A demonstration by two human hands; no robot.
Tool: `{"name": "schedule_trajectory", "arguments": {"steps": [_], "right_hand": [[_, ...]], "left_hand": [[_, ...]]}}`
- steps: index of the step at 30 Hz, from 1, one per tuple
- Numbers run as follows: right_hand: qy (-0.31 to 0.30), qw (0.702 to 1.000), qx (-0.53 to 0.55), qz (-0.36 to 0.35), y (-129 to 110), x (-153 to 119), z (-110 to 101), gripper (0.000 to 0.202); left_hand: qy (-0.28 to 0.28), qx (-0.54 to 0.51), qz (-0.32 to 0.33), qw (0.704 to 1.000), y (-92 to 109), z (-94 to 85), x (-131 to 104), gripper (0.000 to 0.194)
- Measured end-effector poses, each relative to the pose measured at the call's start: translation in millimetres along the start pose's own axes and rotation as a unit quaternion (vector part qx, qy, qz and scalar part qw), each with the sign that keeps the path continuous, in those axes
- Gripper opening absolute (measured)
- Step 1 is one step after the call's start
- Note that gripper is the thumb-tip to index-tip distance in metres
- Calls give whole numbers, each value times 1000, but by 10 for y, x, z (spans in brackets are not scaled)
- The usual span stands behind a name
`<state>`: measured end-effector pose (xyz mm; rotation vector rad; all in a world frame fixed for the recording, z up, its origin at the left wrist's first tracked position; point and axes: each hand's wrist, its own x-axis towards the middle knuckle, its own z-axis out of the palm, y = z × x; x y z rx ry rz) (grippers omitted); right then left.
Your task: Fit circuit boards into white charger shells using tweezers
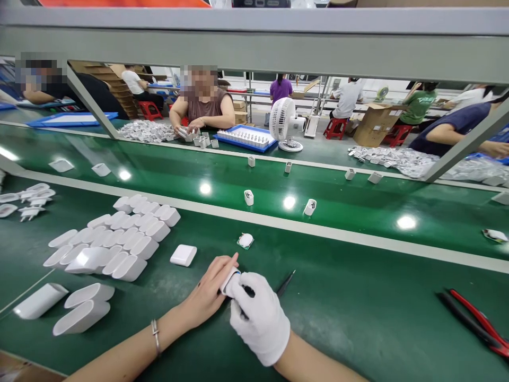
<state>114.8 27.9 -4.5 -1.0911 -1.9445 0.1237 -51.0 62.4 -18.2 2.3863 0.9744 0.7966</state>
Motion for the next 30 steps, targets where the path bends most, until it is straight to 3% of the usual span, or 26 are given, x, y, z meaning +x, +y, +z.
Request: {"name": "schedule_trajectory", "arguments": {"steps": [5,10,12,15,17,19,21,22,24,26,28,30], "right_hand": [[-47,998,30,13,26,1,-71,40],[12,989,108,100,131,-74,-89,42],[-26,973,157,167,134,-93,-12,48],[-99,922,261,267,108,-54,89,55],[-124,903,285,296,128,30,52,50],[-145,925,210,280,214,149,-105,38],[-203,950,49,231,359,268,-341,27],[-251,946,-38,204,441,317,-461,25],[-364,905,-150,159,596,376,-647,29],[-448,860,-182,163,704,387,-729,30],[-477,843,-161,191,753,373,-730,19],[-474,850,-104,206,757,365,-712,5]], "left_hand": [[-6,-73,-21,997,27,37,0,71],[-1,-154,-64,986,94,32,14,71],[-6,-189,-69,980,118,18,16,69],[-28,-242,-71,967,140,-4,17,64],[-33,-267,-80,960,145,-17,22,56],[-35,-294,-103,950,142,-28,31,50],[-46,-327,-142,933,133,-35,41,54],[-53,-340,-159,925,127,-35,46,58],[-64,-346,-172,920,114,-29,50,65],[-74,-327,-167,927,103,-15,48,69],[-79,-300,-166,936,93,2,40,71],[-83,-284,-170,940,84,17,32,75]]}}
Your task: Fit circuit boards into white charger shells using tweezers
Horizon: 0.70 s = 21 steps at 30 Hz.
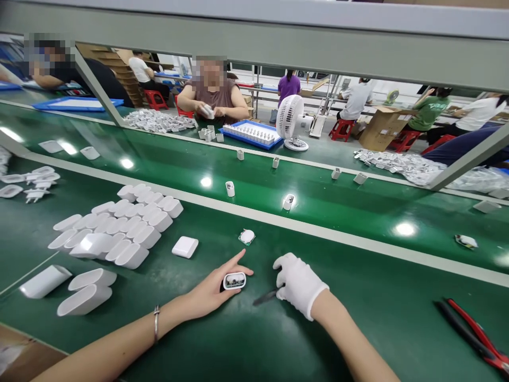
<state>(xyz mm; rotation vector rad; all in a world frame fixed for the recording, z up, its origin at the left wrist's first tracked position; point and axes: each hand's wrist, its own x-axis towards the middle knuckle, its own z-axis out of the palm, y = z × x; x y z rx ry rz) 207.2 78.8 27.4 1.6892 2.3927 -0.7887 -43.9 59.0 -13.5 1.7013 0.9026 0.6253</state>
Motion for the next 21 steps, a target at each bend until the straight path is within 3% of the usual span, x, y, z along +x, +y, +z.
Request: {"name": "schedule_trajectory", "arguments": {"steps": [4,7,9,13,17,21], "right_hand": [[27,983,182,-24,-35,-40,-49,12],[73,963,251,-68,-101,-85,-56,36],[103,965,216,-110,-187,-100,-9,38],[139,981,22,-136,-401,-99,103,36],[125,970,-149,-144,-509,-92,133,45],[96,964,-204,-137,-516,-95,117,49]], "left_hand": [[-3,2,9,1000,-28,9,3,80],[1,8,10,1000,-46,14,10,80],[3,12,11,1000,-58,17,15,81],[2,26,29,999,-91,25,19,79],[5,54,29,998,-129,37,9,75],[-3,61,20,998,-132,35,-8,73]]}}
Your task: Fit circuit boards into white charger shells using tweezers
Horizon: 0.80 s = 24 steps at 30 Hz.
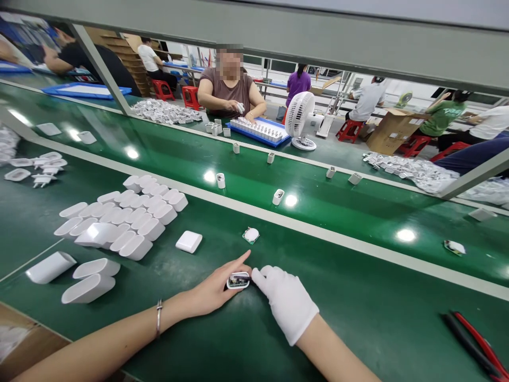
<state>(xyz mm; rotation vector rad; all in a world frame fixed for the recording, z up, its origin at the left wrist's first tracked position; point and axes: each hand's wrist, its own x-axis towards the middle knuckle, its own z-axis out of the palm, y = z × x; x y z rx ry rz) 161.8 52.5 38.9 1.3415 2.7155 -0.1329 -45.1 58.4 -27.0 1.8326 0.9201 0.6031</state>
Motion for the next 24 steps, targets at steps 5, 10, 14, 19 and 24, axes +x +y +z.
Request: {"name": "schedule_trajectory", "arguments": {"steps": [5,10,14,19,24], "right_hand": [[-28,999,-41,1,-7,17,-77,41],[-68,994,-82,31,-140,70,-140,28],[-89,988,-86,92,-265,148,-178,27],[-132,986,-68,83,-167,128,-439,26],[-132,986,-56,79,-44,-57,-589,43]], "left_hand": [[-12,2,-3,1000,12,-14,-12,74],[-2,-3,-9,1000,15,-10,0,74],[3,0,-10,1000,15,-13,10,72],[11,1,1,1000,-8,3,4,77],[23,17,16,999,-5,41,3,77]]}}
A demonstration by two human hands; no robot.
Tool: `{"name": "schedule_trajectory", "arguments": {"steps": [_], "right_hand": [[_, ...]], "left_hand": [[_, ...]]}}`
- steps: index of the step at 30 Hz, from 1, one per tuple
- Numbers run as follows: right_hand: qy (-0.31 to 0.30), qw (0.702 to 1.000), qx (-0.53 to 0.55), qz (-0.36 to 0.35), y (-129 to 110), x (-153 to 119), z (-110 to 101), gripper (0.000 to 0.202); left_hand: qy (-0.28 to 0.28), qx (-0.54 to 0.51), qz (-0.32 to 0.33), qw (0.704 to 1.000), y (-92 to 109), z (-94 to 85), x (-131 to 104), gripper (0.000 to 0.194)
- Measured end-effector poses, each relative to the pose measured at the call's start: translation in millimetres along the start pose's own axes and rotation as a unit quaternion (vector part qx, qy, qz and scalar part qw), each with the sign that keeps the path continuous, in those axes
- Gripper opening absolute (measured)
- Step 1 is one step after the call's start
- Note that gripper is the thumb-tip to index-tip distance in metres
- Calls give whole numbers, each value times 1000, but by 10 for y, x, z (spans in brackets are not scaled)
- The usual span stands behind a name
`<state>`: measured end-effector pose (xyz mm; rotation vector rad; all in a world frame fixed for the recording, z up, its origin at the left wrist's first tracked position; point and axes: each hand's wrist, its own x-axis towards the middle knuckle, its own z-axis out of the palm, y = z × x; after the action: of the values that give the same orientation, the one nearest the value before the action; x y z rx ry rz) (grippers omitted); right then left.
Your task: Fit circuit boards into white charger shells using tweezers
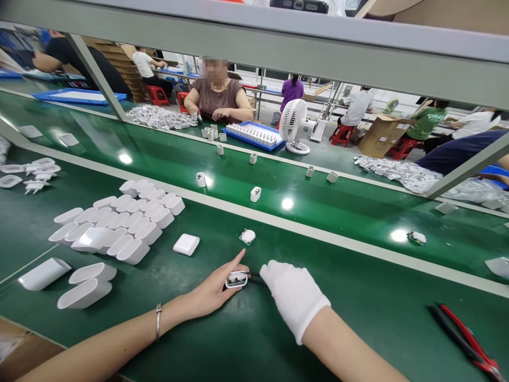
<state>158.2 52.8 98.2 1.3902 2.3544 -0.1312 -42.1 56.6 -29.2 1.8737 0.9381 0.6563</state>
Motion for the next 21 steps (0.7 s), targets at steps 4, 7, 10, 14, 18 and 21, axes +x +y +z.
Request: {"name": "schedule_trajectory", "arguments": {"steps": [4,7,10,14,18,21], "right_hand": [[-4,1000,0,-9,-90,2,81,40],[1,1000,-4,4,-165,52,101,36],[10,1000,0,8,-202,88,101,31],[25,999,8,40,-289,134,147,25],[36,996,14,77,-372,171,125,18],[12,999,23,43,-253,124,41,20]], "left_hand": [[9,2,22,1000,0,24,11,78],[7,2,17,1000,-15,32,10,78],[8,2,11,1000,-35,33,4,79],[8,7,11,1000,-51,32,5,79],[11,10,20,1000,-45,33,11,79],[9,4,27,1000,-25,25,12,79]]}}
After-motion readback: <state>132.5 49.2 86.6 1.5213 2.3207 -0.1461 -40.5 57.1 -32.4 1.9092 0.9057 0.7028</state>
